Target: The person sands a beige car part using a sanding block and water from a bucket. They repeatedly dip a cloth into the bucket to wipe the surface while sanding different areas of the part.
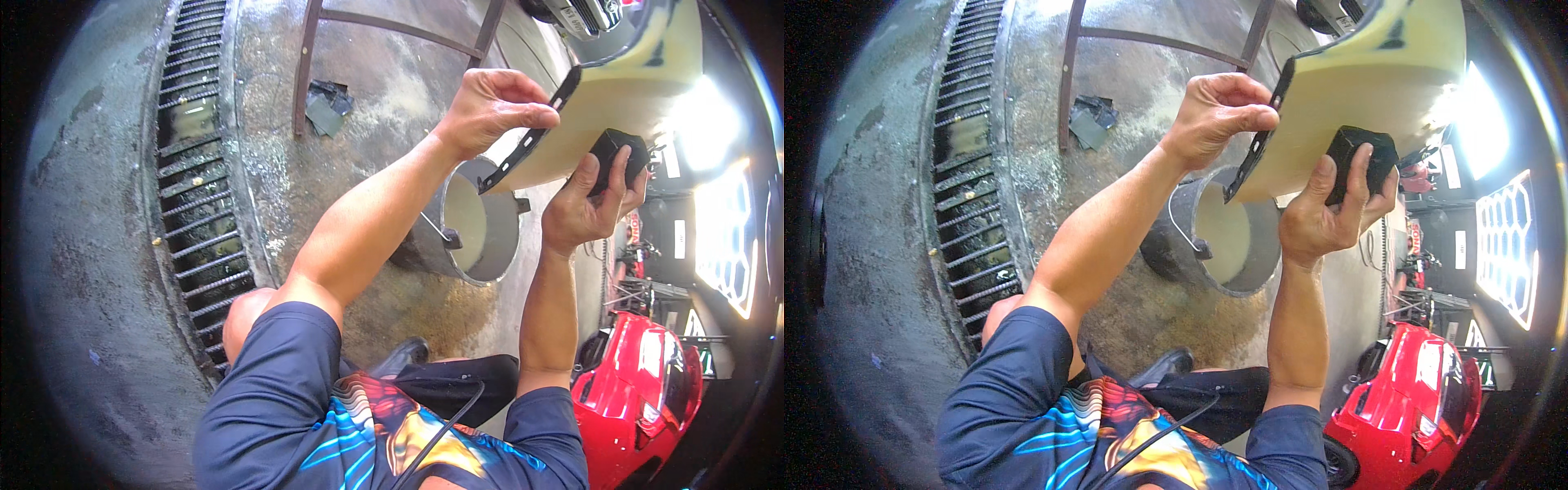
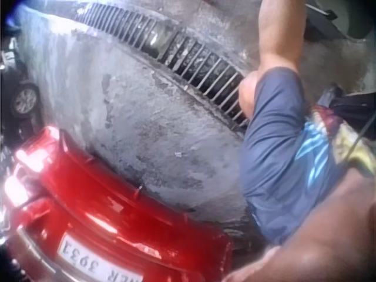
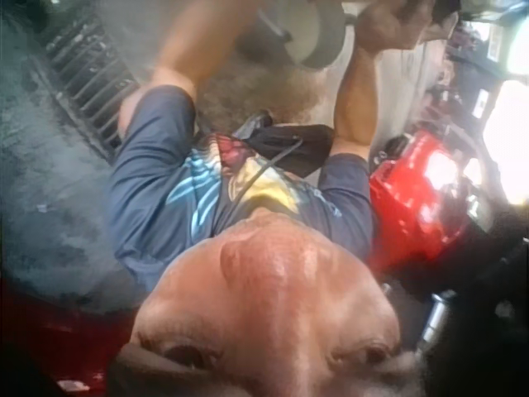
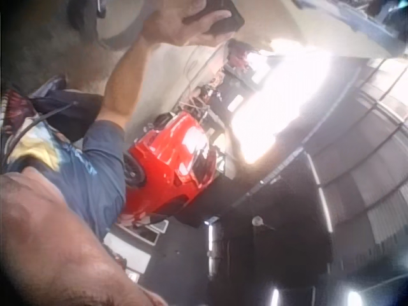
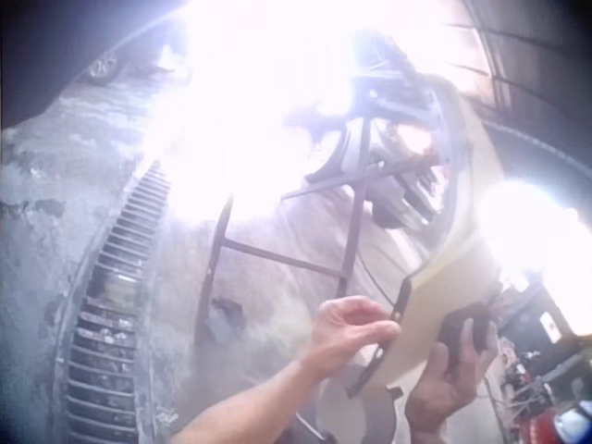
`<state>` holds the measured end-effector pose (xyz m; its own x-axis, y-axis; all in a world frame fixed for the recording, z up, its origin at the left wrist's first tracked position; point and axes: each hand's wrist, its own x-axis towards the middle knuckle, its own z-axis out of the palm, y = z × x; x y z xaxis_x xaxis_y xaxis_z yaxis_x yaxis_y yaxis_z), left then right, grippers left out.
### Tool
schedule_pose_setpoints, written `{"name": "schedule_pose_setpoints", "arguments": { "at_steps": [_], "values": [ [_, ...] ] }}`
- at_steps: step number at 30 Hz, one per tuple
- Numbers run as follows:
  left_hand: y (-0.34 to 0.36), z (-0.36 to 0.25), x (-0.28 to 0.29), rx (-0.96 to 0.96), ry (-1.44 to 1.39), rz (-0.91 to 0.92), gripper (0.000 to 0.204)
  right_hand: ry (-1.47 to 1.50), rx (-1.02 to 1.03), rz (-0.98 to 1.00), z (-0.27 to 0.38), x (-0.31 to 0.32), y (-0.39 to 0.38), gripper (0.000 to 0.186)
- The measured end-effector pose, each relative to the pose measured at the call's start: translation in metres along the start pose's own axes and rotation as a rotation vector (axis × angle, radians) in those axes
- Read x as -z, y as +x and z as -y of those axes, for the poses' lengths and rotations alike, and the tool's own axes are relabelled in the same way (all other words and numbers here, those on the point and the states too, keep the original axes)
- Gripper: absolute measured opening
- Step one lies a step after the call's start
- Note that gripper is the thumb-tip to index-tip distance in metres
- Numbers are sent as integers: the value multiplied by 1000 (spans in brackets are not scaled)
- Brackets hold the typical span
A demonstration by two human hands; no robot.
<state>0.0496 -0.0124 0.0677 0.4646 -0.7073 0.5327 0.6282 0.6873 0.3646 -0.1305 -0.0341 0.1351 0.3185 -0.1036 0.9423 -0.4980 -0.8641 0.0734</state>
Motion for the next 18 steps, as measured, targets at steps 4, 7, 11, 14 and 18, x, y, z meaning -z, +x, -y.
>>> {"name": "schedule_pose_setpoints", "arguments": {
  "at_steps": [4,7,11,14,18],
  "values": [
    [0,-5,1,54,35,41,31,40,60,4,-3,0,5,41],
    [5,-11,-5,-35,64,30,30,70,-36,18,9,-4,4,41],
    [14,-20,-19,-154,49,-41,26,35,-117,-7,9,-5,-12,41],
    [22,-25,-30,-206,-27,-120,27,-10,-81,-4,-17,-1,-13,40],
    [22,-29,-32,-48,-142,-117,30,57,-29,-92,-43,-5,23,40]
  ]
}}
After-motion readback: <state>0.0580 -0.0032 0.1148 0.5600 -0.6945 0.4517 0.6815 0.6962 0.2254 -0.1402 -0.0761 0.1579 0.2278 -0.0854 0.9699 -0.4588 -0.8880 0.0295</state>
